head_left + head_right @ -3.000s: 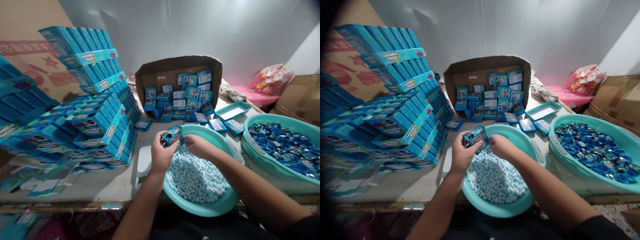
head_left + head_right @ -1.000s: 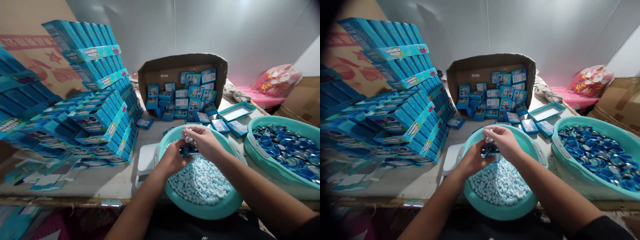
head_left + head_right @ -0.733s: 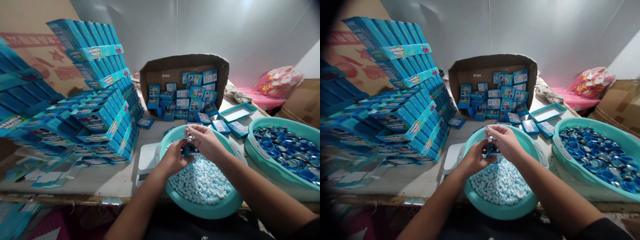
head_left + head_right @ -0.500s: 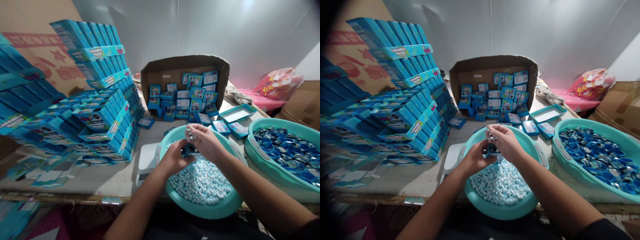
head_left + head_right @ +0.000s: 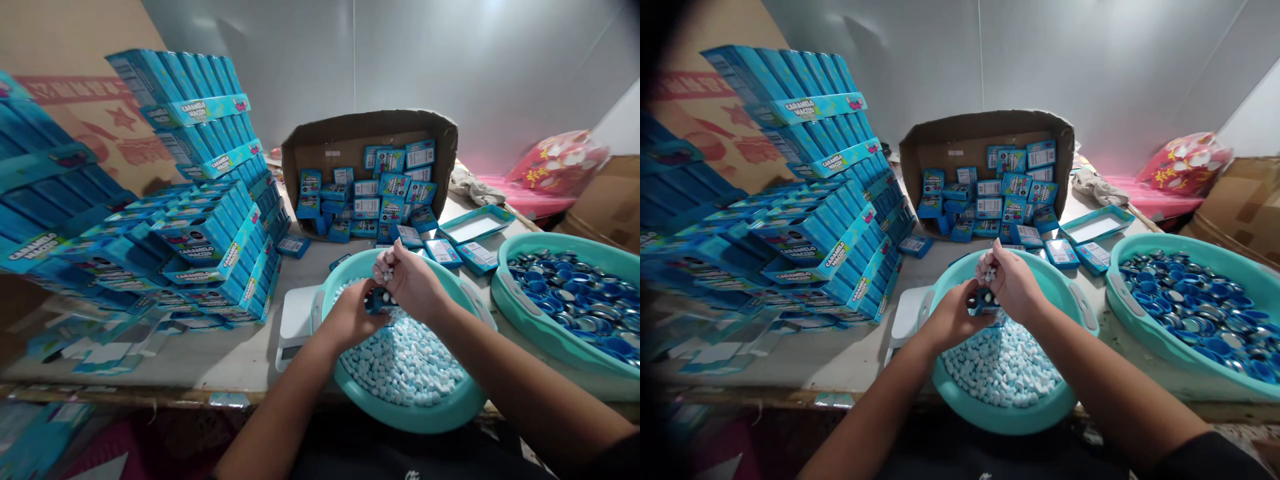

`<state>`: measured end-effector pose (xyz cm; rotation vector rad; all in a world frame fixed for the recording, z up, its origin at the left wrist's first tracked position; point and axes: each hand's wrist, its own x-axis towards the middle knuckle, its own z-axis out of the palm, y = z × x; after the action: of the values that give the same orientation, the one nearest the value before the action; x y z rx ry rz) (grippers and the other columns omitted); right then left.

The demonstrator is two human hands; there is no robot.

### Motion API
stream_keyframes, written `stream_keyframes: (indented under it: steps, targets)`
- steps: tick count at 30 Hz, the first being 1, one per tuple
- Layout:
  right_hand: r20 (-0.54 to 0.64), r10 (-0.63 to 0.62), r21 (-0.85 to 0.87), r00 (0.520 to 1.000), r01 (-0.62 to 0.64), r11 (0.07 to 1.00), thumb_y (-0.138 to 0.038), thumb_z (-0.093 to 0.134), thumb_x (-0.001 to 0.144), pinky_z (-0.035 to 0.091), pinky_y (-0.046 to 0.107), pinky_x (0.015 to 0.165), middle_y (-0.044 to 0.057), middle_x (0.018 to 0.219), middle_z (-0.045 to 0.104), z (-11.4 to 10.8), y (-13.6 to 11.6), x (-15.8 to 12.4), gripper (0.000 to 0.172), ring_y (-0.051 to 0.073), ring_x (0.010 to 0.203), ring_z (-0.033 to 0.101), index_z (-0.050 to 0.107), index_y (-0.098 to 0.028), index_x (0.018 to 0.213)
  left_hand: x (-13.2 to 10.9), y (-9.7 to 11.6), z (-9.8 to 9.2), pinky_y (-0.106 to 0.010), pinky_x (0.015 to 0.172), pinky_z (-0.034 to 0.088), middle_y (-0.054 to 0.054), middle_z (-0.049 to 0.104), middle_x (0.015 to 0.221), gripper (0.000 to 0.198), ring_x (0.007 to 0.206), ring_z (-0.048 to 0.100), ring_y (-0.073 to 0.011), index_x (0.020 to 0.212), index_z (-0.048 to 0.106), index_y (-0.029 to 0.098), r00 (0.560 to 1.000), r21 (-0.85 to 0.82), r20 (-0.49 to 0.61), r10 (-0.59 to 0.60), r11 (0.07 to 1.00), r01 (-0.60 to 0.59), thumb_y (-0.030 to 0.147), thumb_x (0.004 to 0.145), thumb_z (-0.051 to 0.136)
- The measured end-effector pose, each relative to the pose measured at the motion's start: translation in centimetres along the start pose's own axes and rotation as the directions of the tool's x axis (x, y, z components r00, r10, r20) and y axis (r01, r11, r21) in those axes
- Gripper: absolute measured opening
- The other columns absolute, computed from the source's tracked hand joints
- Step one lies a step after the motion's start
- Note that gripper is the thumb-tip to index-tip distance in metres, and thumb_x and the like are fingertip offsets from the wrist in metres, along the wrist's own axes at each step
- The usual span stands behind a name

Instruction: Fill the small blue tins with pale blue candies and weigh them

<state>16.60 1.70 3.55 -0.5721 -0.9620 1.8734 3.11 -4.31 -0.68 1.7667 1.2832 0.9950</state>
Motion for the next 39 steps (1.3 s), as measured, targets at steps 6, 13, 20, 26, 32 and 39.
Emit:
stream_keyframes:
  steps: [6,13,20,26,32,39]
  targets:
    - [-0.022,-0.016,-0.072,1.000,0.014,0.997,-0.073,0.063,0.081,0.040,0.030,0.058,-0.003,0.062,0.040,0.1,-0.2,0.1,0.056,0.014,0.058,0.044,0.047,-0.022,0.064,0.0,0.3,0.1,-0.034,0.083,0.053,-0.004,0.071,0.112,0.048,0.097,0.066,-0.0238,0.116,0.062,0.021,0.998,0.012,-0.028,-0.047,0.999,0.047,0.020,0.070,0.077]
    - [0.070,-0.057,-0.170,0.996,0.068,0.983,-0.078,0.054,0.083,0.041,0.033,0.062,0.000,0.060,0.044,0.1,-0.1,-0.2,0.060,0.018,0.060,0.047,0.047,-0.023,0.060,0.1,0.4,0.1,-0.033,0.077,0.052,-0.003,0.072,0.102,0.040,0.092,0.067,-0.0242,0.107,0.064,0.021,0.995,0.016,-0.052,-0.081,0.996,0.082,0.021,0.069,0.077]
    - [0.065,-0.114,-0.178,0.991,0.124,0.976,-0.084,0.046,0.082,0.037,0.033,0.059,-0.002,0.052,0.037,0.6,0.1,-0.2,0.068,0.016,0.054,0.040,0.042,-0.023,0.053,-0.1,0.6,0.1,-0.030,0.071,0.049,-0.002,0.072,0.095,0.033,0.085,0.065,-0.0216,0.102,0.063,0.020,0.999,0.066,0.005,-0.051,0.997,0.050,0.021,0.070,0.074]
    - [0.077,-0.157,-0.105,0.985,0.164,0.981,-0.081,0.048,0.084,0.034,0.032,0.057,-0.002,0.050,0.037,0.8,0.2,-0.4,0.067,0.016,0.053,0.041,0.045,-0.023,0.052,-0.1,0.7,0.1,-0.030,0.070,0.046,-0.002,0.072,0.092,0.028,0.083,0.064,-0.0205,0.096,0.064,0.020,0.999,0.080,0.013,-0.031,0.996,0.030,0.021,0.070,0.074]
    - [0.082,-0.179,-0.096,0.980,0.187,0.978,-0.080,0.047,0.085,0.040,0.032,0.058,-0.001,0.049,0.044,0.4,-1.1,-0.5,0.066,0.017,0.054,0.047,0.048,-0.022,0.054,0.0,0.6,0.1,-0.028,0.078,0.048,0.002,0.071,0.099,0.038,0.088,0.064,-0.0179,0.107,0.066,0.023,0.991,-0.053,-0.095,-0.097,0.994,0.092,0.019,0.070,0.075]
    - [0.301,-0.282,-0.403,0.911,0.389,0.828,-0.063,0.042,0.099,0.044,0.033,0.066,0.003,0.063,0.061,-0.5,0.5,-0.9,0.057,0.019,0.066,0.057,0.061,-0.020,0.065,0.1,0.6,-0.2,-0.026,0.069,0.045,0.003,0.068,0.086,0.025,0.079,0.063,-0.0168,0.093,0.062,0.020,0.984,-0.014,-0.139,-0.115,0.993,0.114,0.019,0.071,0.074]
